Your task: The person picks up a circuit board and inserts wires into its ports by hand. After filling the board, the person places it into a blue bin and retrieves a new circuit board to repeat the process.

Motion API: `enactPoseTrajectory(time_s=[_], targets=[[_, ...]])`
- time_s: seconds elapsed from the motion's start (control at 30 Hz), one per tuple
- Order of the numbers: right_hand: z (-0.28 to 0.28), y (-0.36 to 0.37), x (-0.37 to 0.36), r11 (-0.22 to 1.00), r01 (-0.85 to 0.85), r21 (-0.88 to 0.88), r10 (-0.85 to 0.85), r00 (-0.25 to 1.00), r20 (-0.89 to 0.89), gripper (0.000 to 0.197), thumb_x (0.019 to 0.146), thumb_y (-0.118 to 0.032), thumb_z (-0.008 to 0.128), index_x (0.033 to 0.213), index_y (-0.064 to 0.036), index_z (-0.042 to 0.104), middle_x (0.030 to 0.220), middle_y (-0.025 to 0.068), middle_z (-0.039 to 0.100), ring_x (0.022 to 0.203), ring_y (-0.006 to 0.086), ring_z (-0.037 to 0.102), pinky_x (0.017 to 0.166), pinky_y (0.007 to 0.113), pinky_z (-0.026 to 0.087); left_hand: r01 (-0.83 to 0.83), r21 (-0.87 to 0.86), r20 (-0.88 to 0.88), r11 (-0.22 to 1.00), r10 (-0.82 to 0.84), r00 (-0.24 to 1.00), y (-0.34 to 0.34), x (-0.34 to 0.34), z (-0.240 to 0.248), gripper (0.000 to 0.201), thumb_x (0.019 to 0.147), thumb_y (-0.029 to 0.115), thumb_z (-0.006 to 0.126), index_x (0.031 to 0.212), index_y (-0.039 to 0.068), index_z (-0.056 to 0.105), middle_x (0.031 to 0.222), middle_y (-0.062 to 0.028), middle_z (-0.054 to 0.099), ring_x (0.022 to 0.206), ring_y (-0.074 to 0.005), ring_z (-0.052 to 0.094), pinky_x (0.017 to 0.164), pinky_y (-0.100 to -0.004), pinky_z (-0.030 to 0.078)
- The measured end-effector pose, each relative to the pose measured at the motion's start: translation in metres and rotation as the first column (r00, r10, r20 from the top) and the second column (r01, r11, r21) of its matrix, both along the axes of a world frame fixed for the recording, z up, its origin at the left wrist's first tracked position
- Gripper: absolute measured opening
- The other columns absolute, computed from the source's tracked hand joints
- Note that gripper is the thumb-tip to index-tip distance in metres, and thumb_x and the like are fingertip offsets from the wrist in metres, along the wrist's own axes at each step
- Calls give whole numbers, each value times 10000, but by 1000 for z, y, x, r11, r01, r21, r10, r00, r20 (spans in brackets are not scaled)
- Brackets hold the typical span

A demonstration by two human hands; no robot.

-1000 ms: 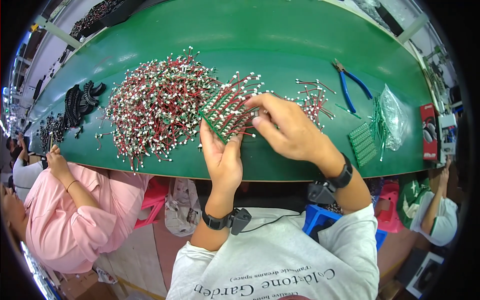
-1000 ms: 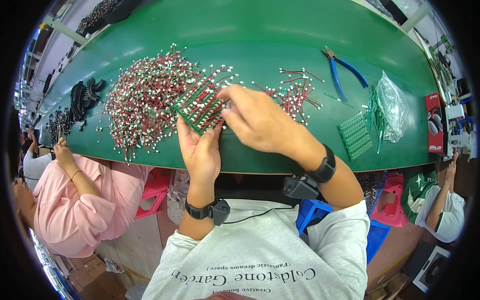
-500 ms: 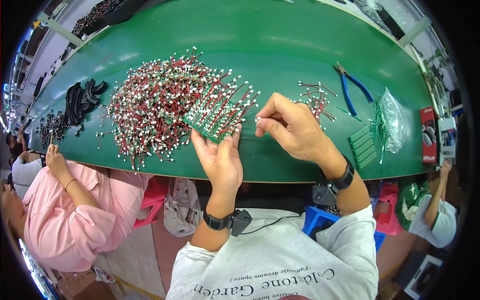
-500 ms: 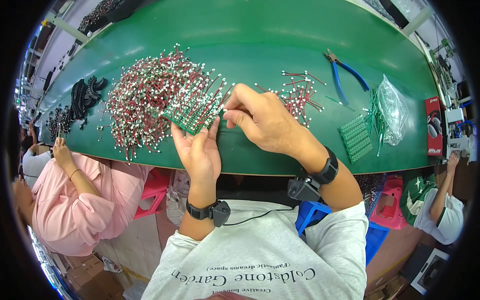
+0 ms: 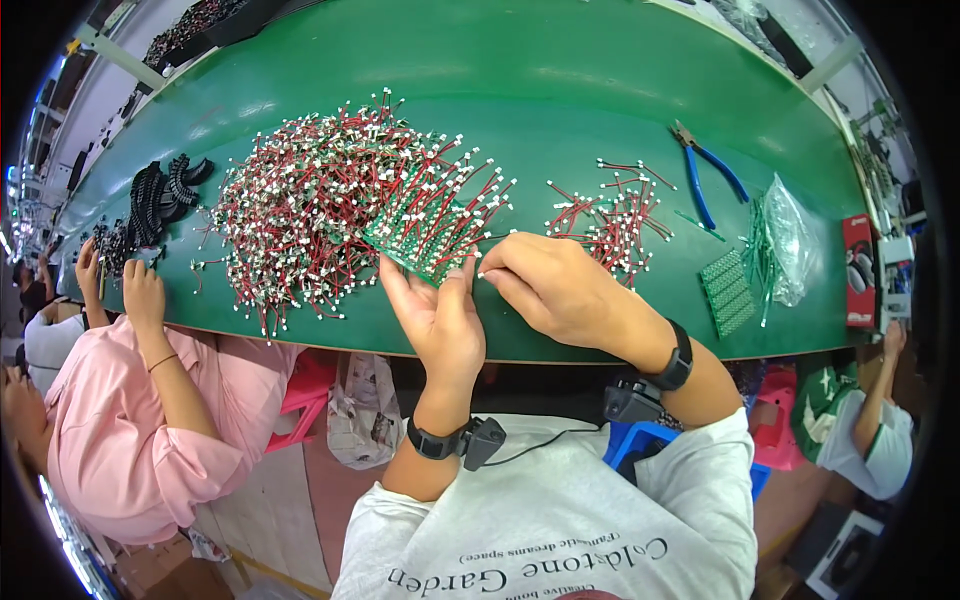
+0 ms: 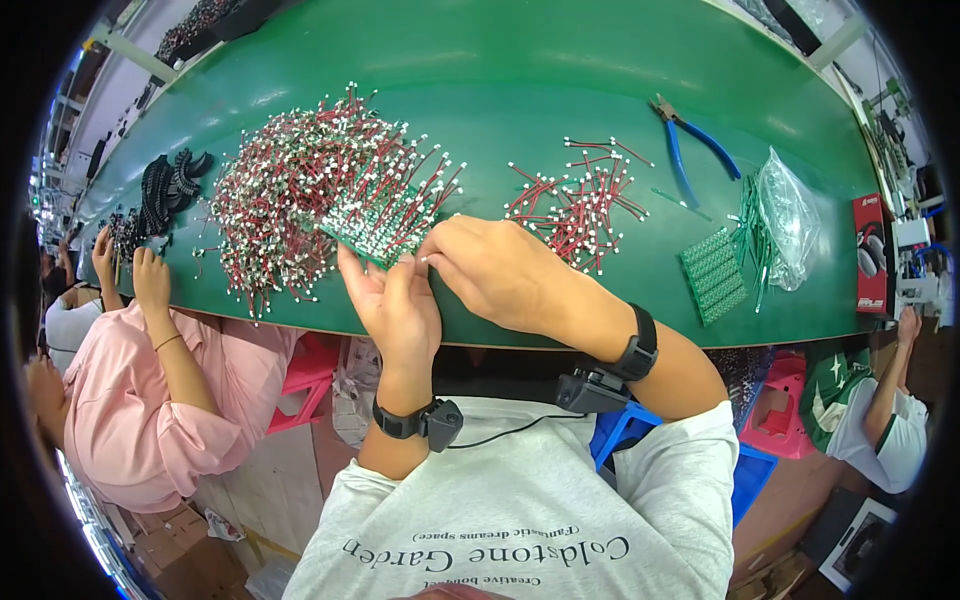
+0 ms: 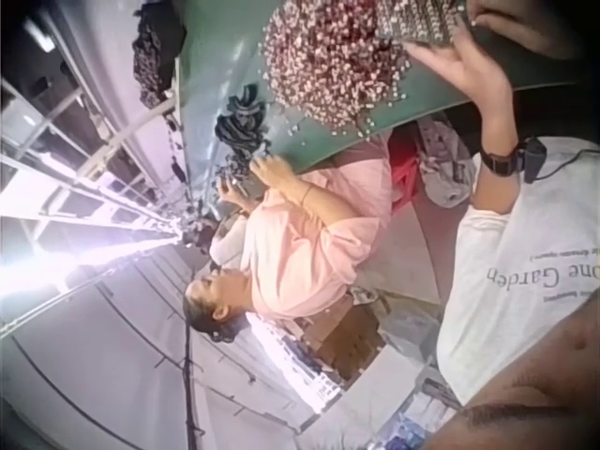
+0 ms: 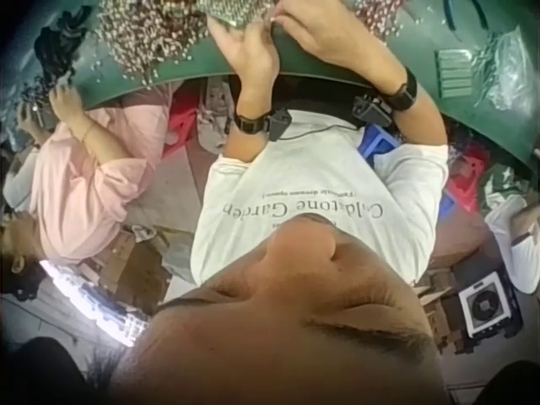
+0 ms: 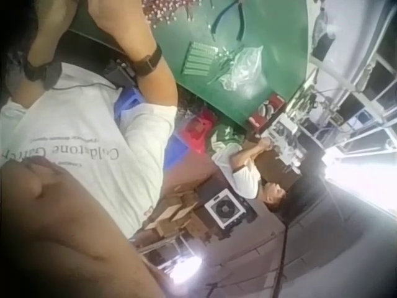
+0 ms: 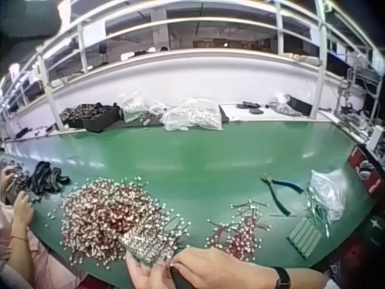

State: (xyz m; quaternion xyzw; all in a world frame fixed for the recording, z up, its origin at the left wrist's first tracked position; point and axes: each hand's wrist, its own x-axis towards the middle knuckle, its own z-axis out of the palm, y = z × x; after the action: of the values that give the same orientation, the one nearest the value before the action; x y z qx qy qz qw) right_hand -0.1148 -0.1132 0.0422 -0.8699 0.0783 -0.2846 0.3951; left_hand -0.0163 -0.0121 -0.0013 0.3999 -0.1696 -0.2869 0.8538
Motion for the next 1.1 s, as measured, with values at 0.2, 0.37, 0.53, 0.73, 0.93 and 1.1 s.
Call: enactPoseTrajectory(time_s=[0.2,0.37,0.53,0.73,0.93,1.1], targets=[[-13,2,3,980,50,-193,-77,987,-138,105,865,-74,637,922,-16,572,747,163,590,676,369,615,565,452,480,8,5,36,1000,-8,999,0,-2,-1,745,855,-167,413,1503,60,123,1383,-163,410,1180,-244,536,1004,-412,489],[-21,-3,5,979,84,-184,-109,985,-131,115,854,-56,617,951,-5,584,778,184,618,681,380,619,578,457,490,6,8,93,1000,-7,996,-1,-4,-1,745,861,-160,419,1508,34,105,1409,-167,380,1247,-246,479,1036,-425,452],[-24,-7,8,993,60,-99,-72,989,-130,139,832,-33,597,961,21,600,807,211,633,728,406,625,631,466,500,-17,40,232,999,7,973,-1,-6,-7,737,857,-150,426,1505,-7,105,1429,-170,348,1286,-233,424,1058,-389,398],[-25,-7,9,997,71,-42,-76,988,-131,135,832,-33,594,951,28,614,831,221,647,756,414,631,653,465,507,-22,102,365,995,-17,931,-1,-8,-6,716,858,-138,424,1495,-44,111,1416,-177,356,1270,-223,430,1069,-356,356],[-26,-7,8,990,109,-89,-122,979,-164,131,826,-37,604,943,21,613,820,207,649,747,409,630,649,464,510,1,147,393,989,-60,917,1,-9,-4,698,875,-135,413,1493,-53,101,1411,-177,362,1262,-222,440,1074,-350,351],[-16,-7,3,973,59,-222,-110,968,-224,95,809,-31,618,884,22,596,781,189,635,707,399,623,631,466,507,30,161,520,986,-111,847,0,-12,-2,629,904,-117,397,1483,-58,159,1362,-186,459,1235,-218,490,1053,-330,372]])
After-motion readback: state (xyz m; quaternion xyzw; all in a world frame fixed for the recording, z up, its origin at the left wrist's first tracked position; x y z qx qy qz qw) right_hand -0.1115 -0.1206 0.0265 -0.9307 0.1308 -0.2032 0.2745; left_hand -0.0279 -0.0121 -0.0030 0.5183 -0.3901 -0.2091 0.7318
